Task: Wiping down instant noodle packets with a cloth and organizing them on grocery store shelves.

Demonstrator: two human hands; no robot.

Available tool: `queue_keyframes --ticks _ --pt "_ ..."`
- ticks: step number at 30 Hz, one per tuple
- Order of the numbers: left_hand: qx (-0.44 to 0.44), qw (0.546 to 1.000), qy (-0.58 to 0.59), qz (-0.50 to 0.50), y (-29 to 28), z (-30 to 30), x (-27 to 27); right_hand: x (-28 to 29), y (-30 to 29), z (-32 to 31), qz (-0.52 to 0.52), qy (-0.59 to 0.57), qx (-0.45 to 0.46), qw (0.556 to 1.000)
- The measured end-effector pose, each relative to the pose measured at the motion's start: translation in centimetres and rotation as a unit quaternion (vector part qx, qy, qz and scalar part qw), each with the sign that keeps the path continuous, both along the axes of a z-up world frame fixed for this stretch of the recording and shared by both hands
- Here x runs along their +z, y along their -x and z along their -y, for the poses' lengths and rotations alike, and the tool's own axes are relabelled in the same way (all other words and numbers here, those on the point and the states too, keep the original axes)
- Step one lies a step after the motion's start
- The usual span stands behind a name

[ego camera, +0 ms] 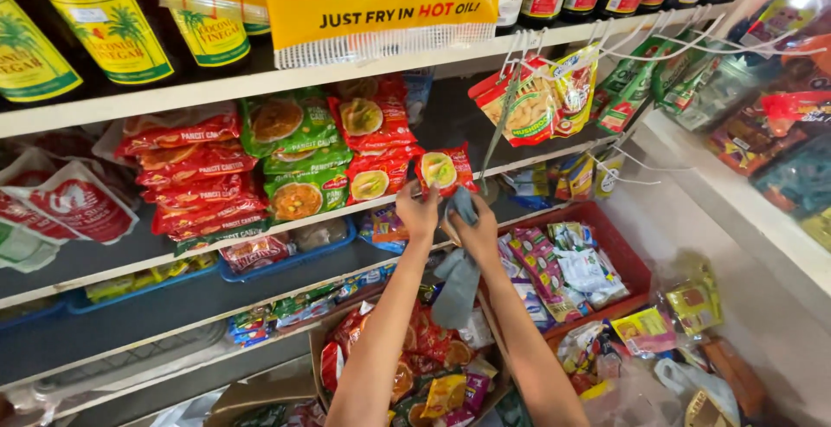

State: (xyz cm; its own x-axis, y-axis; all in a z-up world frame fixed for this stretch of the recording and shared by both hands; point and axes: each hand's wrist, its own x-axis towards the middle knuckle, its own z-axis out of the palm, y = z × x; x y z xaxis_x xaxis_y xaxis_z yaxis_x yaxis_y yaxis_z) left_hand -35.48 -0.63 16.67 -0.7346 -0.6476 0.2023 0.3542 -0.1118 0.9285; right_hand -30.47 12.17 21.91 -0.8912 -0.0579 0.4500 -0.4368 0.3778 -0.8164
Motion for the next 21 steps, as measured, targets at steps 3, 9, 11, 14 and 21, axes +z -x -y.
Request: queue_keyframes --ticks 3,9,11,14,21 --pt "0.158 0.967 0.199 0.031 1.2 0.0 -0.3 -1.3 1.8 0.4 0.003 0.025 0.013 1.000" --pt "0.155 0.984 0.080 -0.027 -1.1 -0.9 0.6 -4.2 4.7 1.6 0.027 0.004 0.042 0.999" --pt "0.164 0.972 0.166 -0.011 -2.9 -1.1 1.5 -5.0 5.8 1.8 0.025 0.005 0.038 0.999" --pt "0.139 0.962 0.236 0.015 -4.2 -1.2 2.9 -6.3 8.0 1.9 -0.034 -0.047 0.023 0.998" --pt "0.029 0.978 0.196 0.061 -2.9 -0.9 2.2 -2.6 7.7 2.9 0.087 -0.208 -0.007 0.974"
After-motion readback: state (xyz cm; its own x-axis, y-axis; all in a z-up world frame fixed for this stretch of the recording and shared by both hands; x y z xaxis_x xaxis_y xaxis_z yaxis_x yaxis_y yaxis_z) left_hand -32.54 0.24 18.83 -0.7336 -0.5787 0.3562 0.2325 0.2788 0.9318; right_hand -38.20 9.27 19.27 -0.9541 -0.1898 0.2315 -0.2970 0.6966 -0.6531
